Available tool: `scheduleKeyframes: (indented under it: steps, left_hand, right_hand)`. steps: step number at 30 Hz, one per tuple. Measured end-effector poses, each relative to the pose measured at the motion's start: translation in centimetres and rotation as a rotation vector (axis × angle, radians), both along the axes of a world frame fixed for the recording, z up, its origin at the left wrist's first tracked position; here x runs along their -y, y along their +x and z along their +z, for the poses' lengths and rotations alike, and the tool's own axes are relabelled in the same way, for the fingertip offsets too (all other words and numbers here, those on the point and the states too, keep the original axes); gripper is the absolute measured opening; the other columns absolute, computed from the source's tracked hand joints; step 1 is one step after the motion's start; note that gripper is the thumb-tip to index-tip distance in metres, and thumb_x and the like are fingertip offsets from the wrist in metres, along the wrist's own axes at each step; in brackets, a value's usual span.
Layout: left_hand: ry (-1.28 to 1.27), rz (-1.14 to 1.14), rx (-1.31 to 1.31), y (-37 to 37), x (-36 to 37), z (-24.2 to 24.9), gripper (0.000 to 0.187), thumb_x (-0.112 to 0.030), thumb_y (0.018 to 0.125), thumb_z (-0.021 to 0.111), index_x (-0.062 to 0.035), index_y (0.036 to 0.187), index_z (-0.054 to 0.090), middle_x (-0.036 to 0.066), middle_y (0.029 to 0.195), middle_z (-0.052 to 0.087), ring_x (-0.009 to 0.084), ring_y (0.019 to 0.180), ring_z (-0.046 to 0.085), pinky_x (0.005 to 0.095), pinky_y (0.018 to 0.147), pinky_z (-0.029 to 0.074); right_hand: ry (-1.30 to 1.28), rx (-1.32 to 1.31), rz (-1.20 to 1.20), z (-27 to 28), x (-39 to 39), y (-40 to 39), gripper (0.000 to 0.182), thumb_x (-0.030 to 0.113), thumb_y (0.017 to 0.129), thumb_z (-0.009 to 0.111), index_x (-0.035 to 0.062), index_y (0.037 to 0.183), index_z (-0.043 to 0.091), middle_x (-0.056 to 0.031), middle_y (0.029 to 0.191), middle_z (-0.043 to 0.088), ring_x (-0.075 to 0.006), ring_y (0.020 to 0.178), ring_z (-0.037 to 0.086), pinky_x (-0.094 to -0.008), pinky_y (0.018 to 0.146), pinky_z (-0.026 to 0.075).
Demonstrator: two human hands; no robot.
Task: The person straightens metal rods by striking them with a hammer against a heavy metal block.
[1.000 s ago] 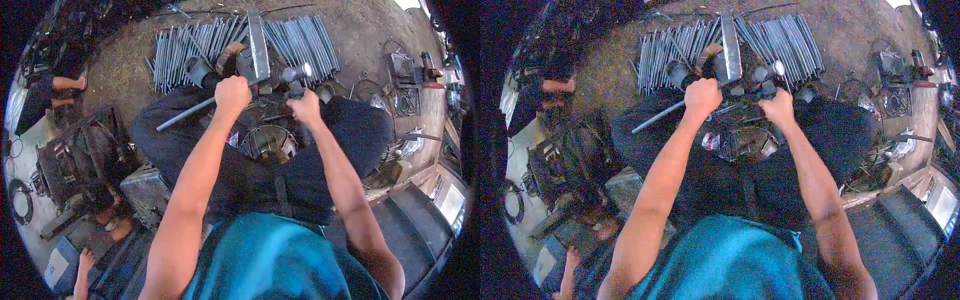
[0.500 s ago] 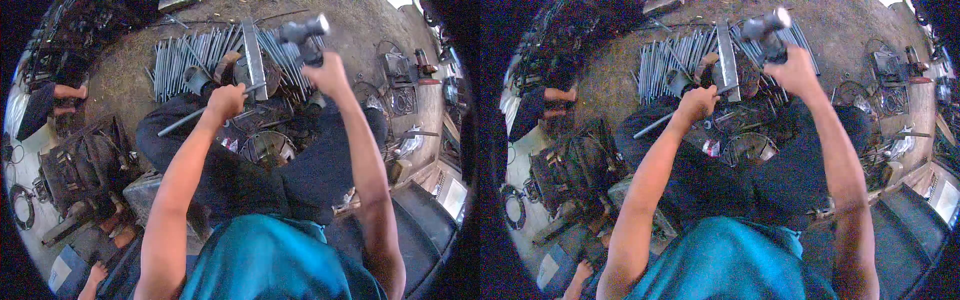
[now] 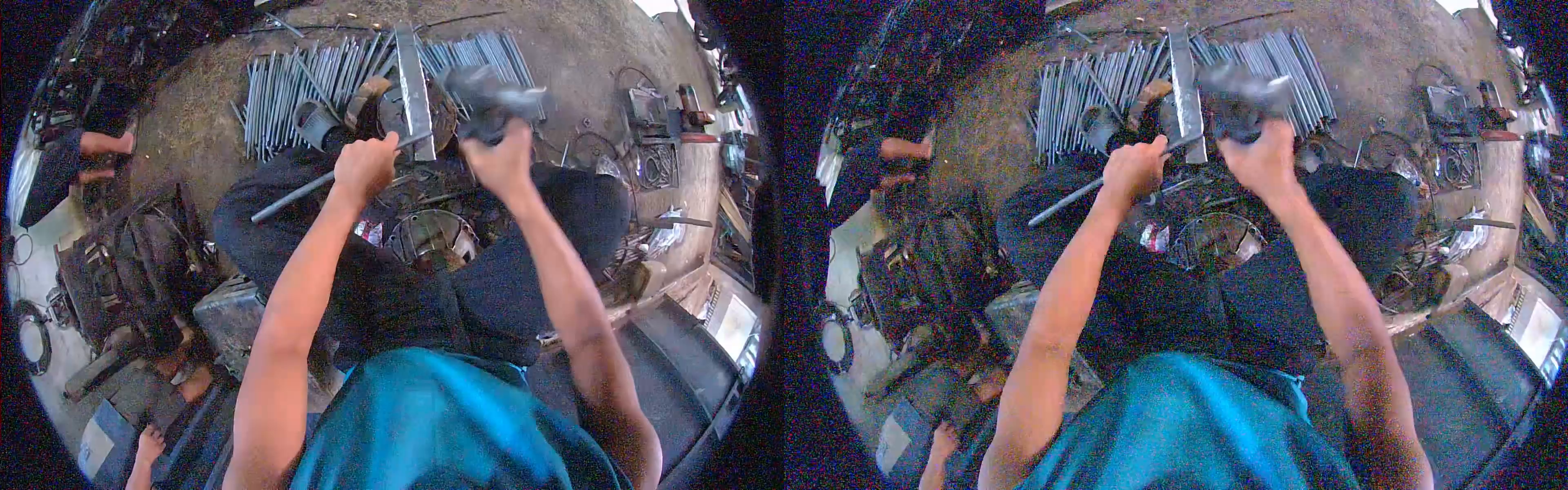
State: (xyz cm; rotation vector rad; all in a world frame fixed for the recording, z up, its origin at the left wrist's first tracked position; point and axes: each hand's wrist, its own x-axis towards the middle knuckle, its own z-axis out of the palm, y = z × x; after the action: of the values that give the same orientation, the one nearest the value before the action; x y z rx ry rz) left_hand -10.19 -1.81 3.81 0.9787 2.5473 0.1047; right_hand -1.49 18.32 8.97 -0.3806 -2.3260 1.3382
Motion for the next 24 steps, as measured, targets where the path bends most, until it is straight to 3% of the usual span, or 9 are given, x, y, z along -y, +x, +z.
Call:
scheduleKeyframes:
  steps: [1,3,6,11,15,17,21,23,24]
  left_hand:
    - [-0.005,0.002,-0.001,0.2,0.2,0.0,0.016,-0.018,0.088,0.057,-0.0072,0.099,0.056,0.019,0.079,0.068,0.0377,0.076,0.069,0.0499,0.066,0.054]
    - [-0.013,-0.037,-0.055,0.2,0.4,-0.2,0.017,-0.016,0.086,0.058,-0.0072,0.101,0.057,0.019,0.079,0.069,0.0374,0.075,0.069,0.0499,0.066,0.054]
    - [-0.026,0.007,-0.049,0.8,0.6,-0.3,0.022,-0.019,0.086,0.059,-0.0070,0.104,0.058,0.019,0.079,0.068,0.0375,0.075,0.069,0.0492,0.067,0.054]
    - [0.007,0.069,-0.061,0.7,0.5,0.5,0.025,-0.028,0.090,0.057,-0.0062,0.101,0.059,0.019,0.075,0.068,0.0385,0.072,0.069,0.0493,0.066,0.054]
    - [0.077,0.092,-0.137,0.8,0.5,-0.5,0.032,-0.040,0.094,0.054,-0.0080,0.096,0.058,0.019,0.074,0.067,0.0393,0.069,0.068,0.0513,0.062,0.054]
    - [0.056,0.064,-0.114,0.4,0.8,-0.4,0.036,-0.045,0.093,0.054,-0.0085,0.097,0.059,0.020,0.075,0.068,0.0395,0.069,0.067,0.0515,0.062,0.054]
    - [0.064,0.097,-0.064,0.0,0.6,-0.3,0.042,-0.045,0.093,0.053,-0.0049,0.087,0.063,0.020,0.074,0.067,0.0403,0.072,0.067,0.0508,0.066,0.053]
    - [0.060,0.122,-0.014,-0.4,0.3,0.3,0.044,-0.045,0.094,0.053,-0.0036,0.086,0.065,0.022,0.078,0.067,0.0403,0.076,0.067,0.0512,0.070,0.053]
    - [0.036,0.116,0.016,-0.5,0.3,0.3,0.044,-0.045,0.094,0.052,-0.0032,0.089,0.066,0.022,0.079,0.067,0.0405,0.077,0.067,0.0512,0.071,0.053]
  right_hand:
    - [0.173,0.573,0.050,-5.3,0.4,2.0,0.039,0.012,0.065,0.073,-0.0051,0.098,0.063,-0.0226,0.086,0.069,-0.0307,0.086,0.070,-0.0395,0.078,0.052]
    - [-0.051,0.350,-0.057,-10.1,1.6,5.4,0.035,0.014,0.069,0.069,-0.0058,0.098,0.063,-0.0305,0.083,0.066,-0.0434,0.085,0.066,-0.0464,0.079,0.053]
    - [0.109,0.784,0.089,-8.4,-0.9,4.9,0.035,0.015,0.067,0.067,-0.0070,0.094,0.063,-0.0307,0.087,0.066,-0.0455,0.091,0.064,-0.0489,0.083,0.052]
    - [0.167,0.822,0.129,-8.2,-1.0,4.9,0.035,0.014,0.067,0.062,-0.0075,0.095,0.062,-0.0324,0.090,0.065,-0.0459,0.093,0.063,-0.0509,0.084,0.051]
    - [0.063,0.531,0.129,-5.8,-2.1,2.5,0.037,0.014,0.064,0.068,-0.0063,0.095,0.063,-0.0277,0.082,0.066,-0.0443,0.081,0.065,-0.0465,0.077,0.051]
    - [0.083,0.373,0.114,-0.3,-3.0,0.4,0.040,0.016,0.063,0.070,-0.0058,0.096,0.064,-0.0254,0.081,0.066,-0.0413,0.079,0.066,-0.0445,0.075,0.052]
    - [0.421,-0.104,-0.066,7.0,-5.5,-3.3,0.043,0.022,0.063,0.074,-0.0039,0.096,0.066,-0.0184,0.078,0.069,-0.0327,0.072,0.067,-0.0414,0.072,0.053]
    - [0.192,-0.098,0.060,11.2,-6.7,-4.4,0.044,0.032,0.074,0.073,-0.0020,0.102,0.067,-0.0157,0.079,0.066,-0.0312,0.073,0.064,-0.0384,0.085,0.049]
    - [0.666,-0.411,0.137,13.6,-6.8,-5.1,0.031,0.024,0.076,0.074,-0.0003,0.093,0.065,-0.0093,0.071,0.063,-0.0208,0.062,0.061,-0.0327,0.068,0.050]
